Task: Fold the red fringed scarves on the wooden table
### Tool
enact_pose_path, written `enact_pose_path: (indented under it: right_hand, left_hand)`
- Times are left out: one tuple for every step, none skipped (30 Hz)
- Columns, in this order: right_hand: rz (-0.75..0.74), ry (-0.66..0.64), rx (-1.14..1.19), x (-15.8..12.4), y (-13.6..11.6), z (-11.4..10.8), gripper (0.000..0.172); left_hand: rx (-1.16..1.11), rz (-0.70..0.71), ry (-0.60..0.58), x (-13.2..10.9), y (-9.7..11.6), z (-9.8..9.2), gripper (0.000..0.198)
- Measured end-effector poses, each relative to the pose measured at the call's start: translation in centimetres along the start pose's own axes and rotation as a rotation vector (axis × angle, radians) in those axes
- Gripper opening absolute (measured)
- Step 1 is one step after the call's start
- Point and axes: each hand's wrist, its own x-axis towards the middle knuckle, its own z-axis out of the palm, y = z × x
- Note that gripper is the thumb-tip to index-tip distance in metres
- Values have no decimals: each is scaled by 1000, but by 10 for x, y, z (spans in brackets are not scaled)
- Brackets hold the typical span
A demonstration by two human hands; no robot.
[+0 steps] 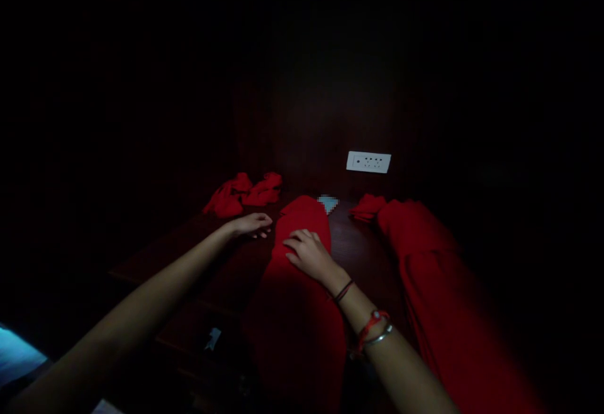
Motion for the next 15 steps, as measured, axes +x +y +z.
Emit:
enact_pose_path:
  right_hand:
    - [-63, -37, -61, 3, -7, 2, 29]
    - [-110, -69, -120, 6, -14, 6, 27]
    - [-137, -94, -174, 9, -19, 11, 24]
    - [-149, -111, -221, 12, -24, 16, 22]
    - [-152, -123, -259, 14, -27, 22, 21]
    - [-150, -129, -288, 16, -28, 28, 22]
    - [-147, -134, -306, 16, -29, 33, 22]
    - [-144, -139, -311, 16, -29, 37, 23]
    - [-133, -143, -305, 15, -29, 40, 23]
    - [-118, -145, -289, 14, -29, 41, 24]
    - [-101, -146, -267, 12, -29, 40, 25]
    - [-89, -148, -237, 10, -30, 38, 26]
    - [-93, -156, -196, 7, -30, 34, 26]
    - [-113, -168, -145, 5, -31, 29, 27]
    - [-146, -186, -84, 3, -30, 23, 27]
  left_hand:
    - [-69, -33, 35, 10, -1, 5, 14]
    - [-129, -40, 63, 19, -3, 10, 14]
    - [-175, -29, 95, 27, -4, 14, 15]
    - [-204, -9, 129, 35, -6, 19, 17]
    - [-217, 12, 161, 42, -7, 22, 19]
    - [-220, 32, 183, 48, -9, 24, 21]
    - [-222, 51, 195, 53, -10, 25, 22]
    - [-227, 71, 203, 58, -11, 26, 22]
    - [-230, 90, 208, 61, -13, 26, 21]
    - [-231, 108, 208, 64, -14, 25, 21]
    - [-230, 124, 204, 65, -16, 24, 21]
    - [-226, 138, 199, 66, -17, 24, 21]
    - [-219, 150, 193, 67, -18, 23, 22]
    - [-208, 159, 187, 66, -20, 22, 22]
    - [-194, 165, 180, 66, -20, 21, 23]
